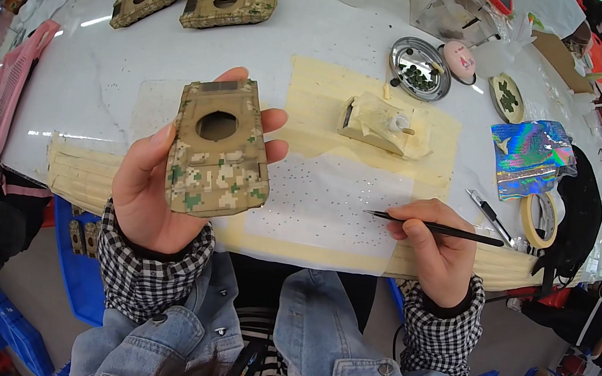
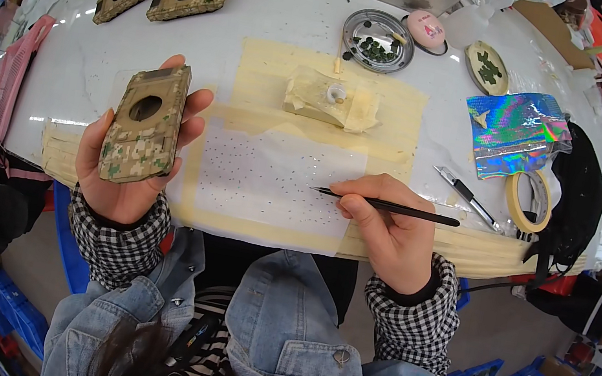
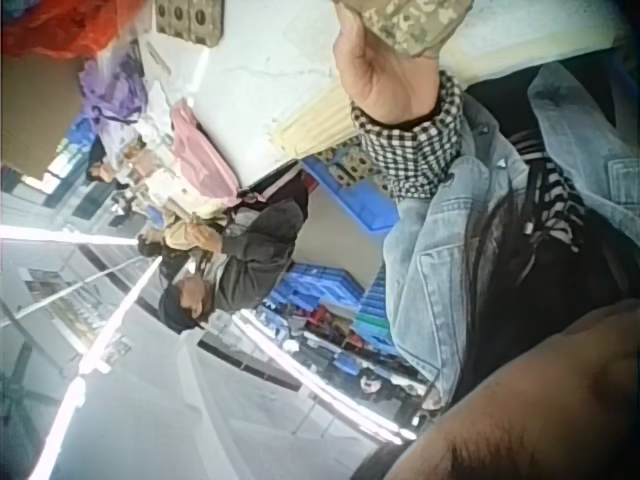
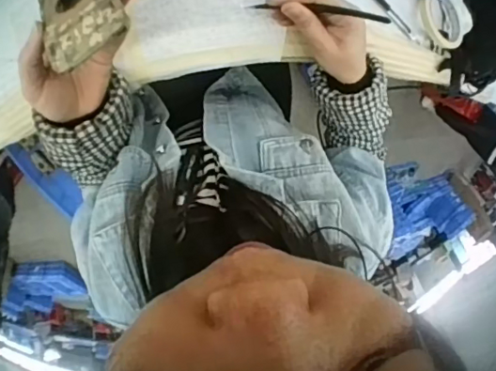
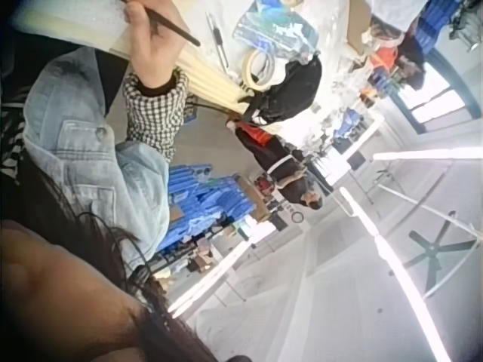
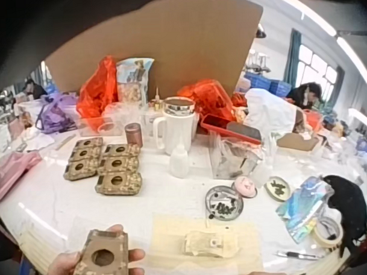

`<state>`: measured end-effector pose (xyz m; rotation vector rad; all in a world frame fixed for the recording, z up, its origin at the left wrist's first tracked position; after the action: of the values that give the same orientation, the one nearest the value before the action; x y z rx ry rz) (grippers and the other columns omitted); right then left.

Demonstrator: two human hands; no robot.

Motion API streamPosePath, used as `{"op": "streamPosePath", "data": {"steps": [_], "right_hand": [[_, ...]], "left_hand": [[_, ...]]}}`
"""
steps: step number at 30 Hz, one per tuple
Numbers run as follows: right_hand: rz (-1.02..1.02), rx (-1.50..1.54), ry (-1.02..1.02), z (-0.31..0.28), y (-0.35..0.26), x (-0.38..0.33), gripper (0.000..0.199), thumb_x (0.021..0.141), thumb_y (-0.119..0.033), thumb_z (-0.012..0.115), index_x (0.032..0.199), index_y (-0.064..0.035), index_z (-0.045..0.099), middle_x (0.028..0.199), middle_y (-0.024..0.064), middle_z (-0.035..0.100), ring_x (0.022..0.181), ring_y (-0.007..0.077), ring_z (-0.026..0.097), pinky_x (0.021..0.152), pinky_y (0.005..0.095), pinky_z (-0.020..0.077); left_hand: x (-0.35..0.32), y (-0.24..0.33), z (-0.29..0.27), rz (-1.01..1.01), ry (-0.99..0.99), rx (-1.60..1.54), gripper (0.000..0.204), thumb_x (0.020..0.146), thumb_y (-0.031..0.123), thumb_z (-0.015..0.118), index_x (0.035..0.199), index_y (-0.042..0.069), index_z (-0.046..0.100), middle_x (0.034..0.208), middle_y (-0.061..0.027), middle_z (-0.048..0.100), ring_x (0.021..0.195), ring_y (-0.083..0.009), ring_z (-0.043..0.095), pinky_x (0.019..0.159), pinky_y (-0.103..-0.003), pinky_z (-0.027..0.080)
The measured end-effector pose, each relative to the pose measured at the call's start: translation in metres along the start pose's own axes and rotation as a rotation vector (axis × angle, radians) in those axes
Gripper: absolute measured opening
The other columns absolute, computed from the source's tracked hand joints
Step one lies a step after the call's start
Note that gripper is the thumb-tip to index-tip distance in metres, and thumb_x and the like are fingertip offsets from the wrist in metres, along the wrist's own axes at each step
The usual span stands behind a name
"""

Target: Painting camouflage patterns on plastic toy tank parts.

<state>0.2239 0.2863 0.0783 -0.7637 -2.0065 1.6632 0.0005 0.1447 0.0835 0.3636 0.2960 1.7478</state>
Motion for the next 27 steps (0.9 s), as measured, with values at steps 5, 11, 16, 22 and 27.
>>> {"op": "streamPosePath", "data": {"steps": [5, 11, 16, 22, 27], "right_hand": [[-0.007, 0.003, 0.001, -0.0005, 0.0007, 0.0002, 0.012, 0.090, -0.003, 0.060, 0.097, 0.0050, 0.066, 0.083, 0.0092, 0.065, 0.075, 0.0121, 0.060, 0.067, 0.0229, 0.0472], [-0.061, -0.036, 0.009, -0.0013, 0.0002, -0.0010, 0.013, 0.089, -0.006, 0.062, 0.096, 0.0045, 0.067, 0.083, 0.0090, 0.066, 0.074, 0.0125, 0.060, 0.066, 0.0231, 0.0469], [-0.040, -0.044, 0.015, -0.0006, -0.0005, -0.0009, 0.013, 0.089, -0.007, 0.063, 0.096, 0.0040, 0.067, 0.083, 0.0090, 0.066, 0.074, 0.0130, 0.061, 0.066, 0.0235, 0.0467], [-0.055, -0.059, 0.018, -0.0005, -0.0005, -0.0007, 0.013, 0.089, -0.006, 0.063, 0.095, 0.0038, 0.068, 0.083, 0.0085, 0.066, 0.073, 0.0127, 0.060, 0.065, 0.0233, 0.0466], [-0.046, -0.053, 0.015, -0.0004, 0.0001, -0.0008, 0.013, 0.089, -0.006, 0.063, 0.095, 0.0038, 0.068, 0.083, 0.0087, 0.066, 0.073, 0.0127, 0.060, 0.065, 0.0233, 0.0465]], "left_hand": [[0.0001, 0.0001, -0.0003, -0.002, -0.008, -0.002, 0.072, 0.097, 0.027, 0.037, 0.148, 0.006, -0.009, 0.148, -0.0342, 0.008, 0.135, -0.0429, 0.029, 0.102, -0.050, 0.044], [0.0003, -0.0003, -0.0011, -0.006, -0.011, -0.018, 0.072, 0.097, 0.027, 0.037, 0.148, 0.007, -0.010, 0.148, -0.0341, 0.007, 0.136, -0.0430, 0.028, 0.103, -0.051, 0.043], [-0.0003, -0.0001, -0.0004, -0.002, -0.020, -0.026, 0.072, 0.096, 0.026, 0.037, 0.148, 0.007, -0.010, 0.148, -0.0341, 0.007, 0.136, -0.0432, 0.027, 0.103, -0.051, 0.043], [0.0001, -0.0006, -0.0010, 0.001, -0.028, -0.019, 0.072, 0.096, 0.027, 0.036, 0.148, 0.007, -0.010, 0.148, -0.0345, 0.006, 0.136, -0.0431, 0.028, 0.103, -0.051, 0.043], [0.0003, -0.0010, -0.0006, 0.003, -0.025, -0.024, 0.072, 0.096, 0.027, 0.036, 0.148, 0.007, -0.010, 0.148, -0.0345, 0.007, 0.136, -0.0431, 0.028, 0.103, -0.050, 0.044]]}}
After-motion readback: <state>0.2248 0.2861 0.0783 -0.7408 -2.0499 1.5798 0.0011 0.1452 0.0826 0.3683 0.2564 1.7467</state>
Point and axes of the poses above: each hand's wrist, its own x-axis towards the middle knuckle, its own z-axis out of the palm, y = z × x, the point moved 5 cm from there along x, towards the middle knuckle
